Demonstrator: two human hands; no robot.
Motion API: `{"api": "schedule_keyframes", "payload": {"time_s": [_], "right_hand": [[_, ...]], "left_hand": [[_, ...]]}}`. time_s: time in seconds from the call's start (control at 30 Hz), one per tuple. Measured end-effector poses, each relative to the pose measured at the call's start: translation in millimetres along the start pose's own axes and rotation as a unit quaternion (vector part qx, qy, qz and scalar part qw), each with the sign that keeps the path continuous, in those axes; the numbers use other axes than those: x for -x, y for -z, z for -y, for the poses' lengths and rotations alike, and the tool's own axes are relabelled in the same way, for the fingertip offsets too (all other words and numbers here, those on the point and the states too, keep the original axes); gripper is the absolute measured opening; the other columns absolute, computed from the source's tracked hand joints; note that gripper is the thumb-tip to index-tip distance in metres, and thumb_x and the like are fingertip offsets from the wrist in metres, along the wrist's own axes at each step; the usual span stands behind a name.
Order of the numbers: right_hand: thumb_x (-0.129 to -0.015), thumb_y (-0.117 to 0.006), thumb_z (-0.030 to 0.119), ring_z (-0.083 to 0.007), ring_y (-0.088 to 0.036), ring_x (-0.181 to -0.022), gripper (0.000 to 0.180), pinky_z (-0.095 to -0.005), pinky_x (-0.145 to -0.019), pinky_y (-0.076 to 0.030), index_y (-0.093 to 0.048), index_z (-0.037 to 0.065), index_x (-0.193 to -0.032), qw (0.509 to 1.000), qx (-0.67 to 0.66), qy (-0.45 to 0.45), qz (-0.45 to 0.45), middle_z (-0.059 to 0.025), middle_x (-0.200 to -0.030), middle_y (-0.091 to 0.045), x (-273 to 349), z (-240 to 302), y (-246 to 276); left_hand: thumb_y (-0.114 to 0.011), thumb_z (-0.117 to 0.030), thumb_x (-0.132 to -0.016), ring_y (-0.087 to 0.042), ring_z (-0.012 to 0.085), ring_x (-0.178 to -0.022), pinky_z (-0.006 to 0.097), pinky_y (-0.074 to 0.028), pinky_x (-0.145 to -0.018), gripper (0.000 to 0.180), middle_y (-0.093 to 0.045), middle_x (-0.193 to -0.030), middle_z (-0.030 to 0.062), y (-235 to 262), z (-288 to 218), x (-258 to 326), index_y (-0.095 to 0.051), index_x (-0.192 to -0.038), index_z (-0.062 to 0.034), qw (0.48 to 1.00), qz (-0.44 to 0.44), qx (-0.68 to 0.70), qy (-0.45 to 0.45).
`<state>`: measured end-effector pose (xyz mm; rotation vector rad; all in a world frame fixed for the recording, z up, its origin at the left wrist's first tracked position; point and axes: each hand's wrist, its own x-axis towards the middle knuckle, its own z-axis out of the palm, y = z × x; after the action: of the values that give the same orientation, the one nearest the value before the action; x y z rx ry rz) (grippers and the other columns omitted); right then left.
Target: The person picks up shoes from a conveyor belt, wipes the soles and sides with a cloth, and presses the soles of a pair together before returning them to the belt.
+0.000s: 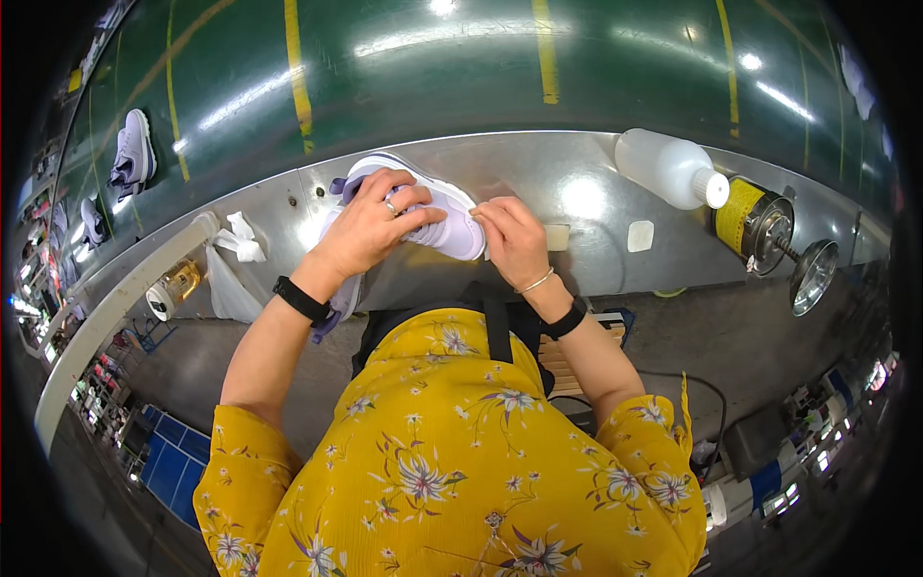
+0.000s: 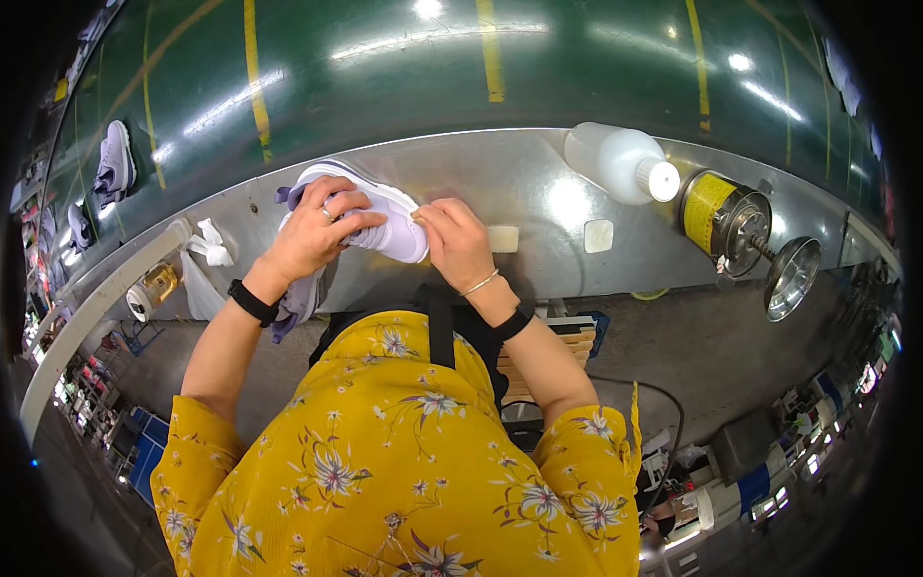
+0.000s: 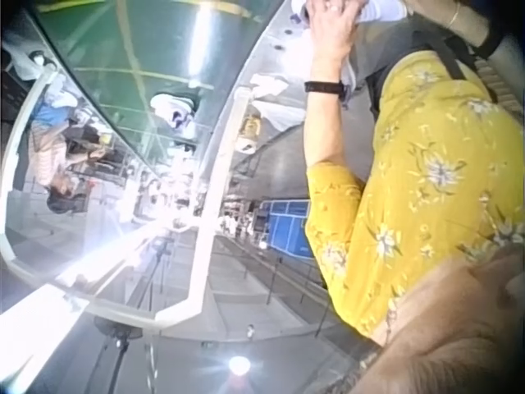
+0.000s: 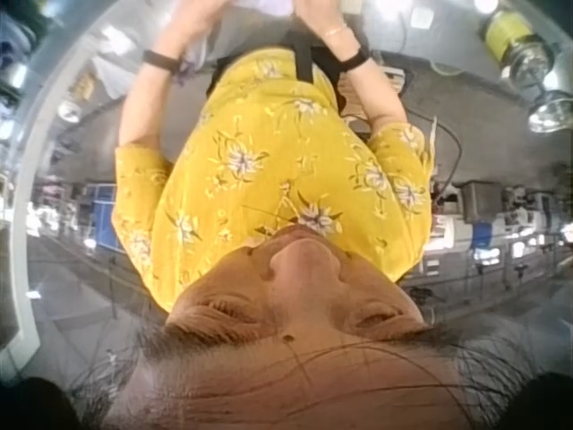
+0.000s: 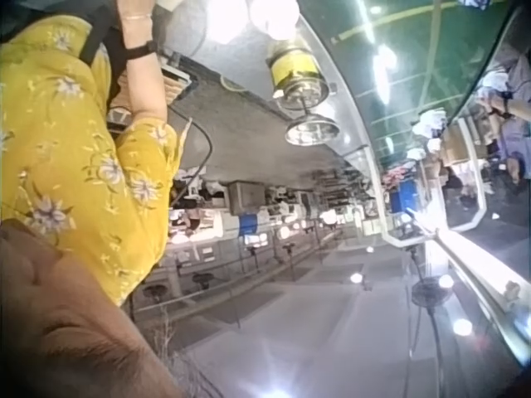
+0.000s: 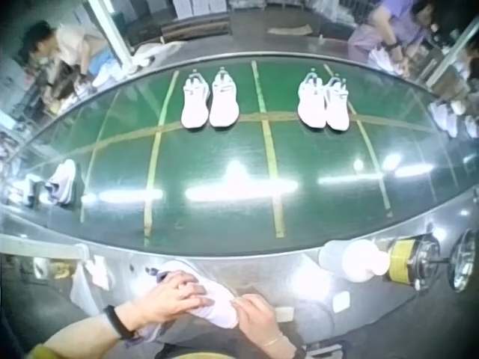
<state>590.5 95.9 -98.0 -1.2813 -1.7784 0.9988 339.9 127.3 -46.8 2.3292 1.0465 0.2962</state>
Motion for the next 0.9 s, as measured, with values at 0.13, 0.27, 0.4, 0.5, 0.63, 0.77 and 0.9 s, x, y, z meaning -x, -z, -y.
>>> {"api": "schedule_keyframes", "payload": {"time_s": [0.13, 0.27, 0.4, 0.5, 0.63, 0.77, 0.9], "right_hand": [[-0.086, -0.07, -0.001, -0.0306, -0.067, -0.083, 0.012, -0.0365, -0.074, -0.055, -0.072, 0.003, -0.097, 0.996, -0.044, -0.077, -0.007, -0.013, -0.093, -0.068, 3, 4, 2], [-0.088, -0.073, 0.004, -0.0229, -0.07, -0.083, 0.012, -0.031, -0.076, -0.056, -0.075, 0.003, -0.1, 0.975, -0.117, -0.191, 0.012, -0.0111, -0.093, -0.071, -1, 4, 4], [-0.088, -0.074, 0.006, -0.0183, -0.07, -0.082, 0.014, -0.0294, -0.076, -0.056, -0.075, 0.001, -0.101, 0.946, -0.169, -0.272, 0.04, -0.0093, -0.093, -0.073, -4, -4, 3], [-0.088, -0.076, 0.009, -0.0168, -0.07, -0.081, 0.013, -0.0294, -0.075, -0.056, -0.075, 0.0, -0.098, 0.916, -0.194, -0.343, 0.077, -0.009, -0.092, -0.074, -13, 2, 9], [-0.086, -0.076, 0.011, -0.022, -0.071, -0.08, 0.015, -0.0328, -0.075, -0.057, -0.076, 0.001, -0.097, 0.942, -0.11, -0.306, 0.085, -0.013, -0.092, -0.074, -19, 4, 7], [-0.085, -0.075, 0.012, -0.0308, -0.072, -0.084, 0.016, -0.0378, -0.077, -0.057, -0.076, 0.001, -0.096, 0.967, -0.049, -0.229, 0.095, -0.0183, -0.092, -0.074, -44, 9, -3], [-0.084, -0.074, 0.012, -0.0335, -0.072, -0.086, 0.015, -0.0388, -0.078, -0.057, -0.076, 0.001, -0.094, 0.96, -0.048, -0.242, 0.132, -0.0194, -0.092, -0.073, -44, 6, 5]], "left_hand": [[-0.073, -0.001, -0.072, -0.055, 0.0301, -0.118, 0.046, -0.046, -0.104, 0.052, -0.06, -0.12, 0.0017, 1, 1, -1, -0.066, -0.12, -0.0204, 1.0, 0.003, 0.008, -0.002], [-0.073, -0.001, -0.072, -0.055, 0.0303, -0.118, 0.047, -0.046, -0.105, 0.052, -0.06, -0.119, 0.0018, 2, -1, -2, -0.066, -0.12, -0.0197, 1.0, 0.003, 0.008, -0.001], [-0.077, 0.004, -0.061, -0.054, 0.0312, -0.117, 0.047, -0.047, -0.102, 0.063, -0.058, -0.118, 0.0019, -1, 1, -1, -0.067, -0.119, -0.019, 1.0, -0.013, 0.013, -0.006], [-0.077, 0.003, -0.061, -0.054, 0.0314, -0.118, 0.047, -0.047, -0.102, 0.062, -0.058, -0.118, 0.0021, -1, 0, -1, -0.067, -0.119, -0.0189, 1.0, -0.009, 0.017, -0.002], [-0.077, 0.003, -0.062, -0.054, 0.0314, -0.118, 0.047, -0.047, -0.102, 0.062, -0.058, -0.118, 0.0022, -2, 0, -1, -0.067, -0.119, -0.0188, 1.0, -0.013, 0.021, -0.002], [-0.077, 0.002, -0.062, -0.053, 0.0312, -0.118, 0.047, -0.046, -0.103, 0.061, -0.058, -0.119, 0.0022, -3, 2, 0, -0.067, -0.119, -0.0189, 1.0, -0.008, 0.01, -0.003], [-0.076, 0.002, -0.063, -0.053, 0.0308, -0.118, 0.047, -0.046, -0.103, 0.061, -0.058, -0.118, 0.0023, 0, 2, 1, -0.068, -0.12, -0.0191, 1.0, -0.008, 0.019, -0.004]]}}
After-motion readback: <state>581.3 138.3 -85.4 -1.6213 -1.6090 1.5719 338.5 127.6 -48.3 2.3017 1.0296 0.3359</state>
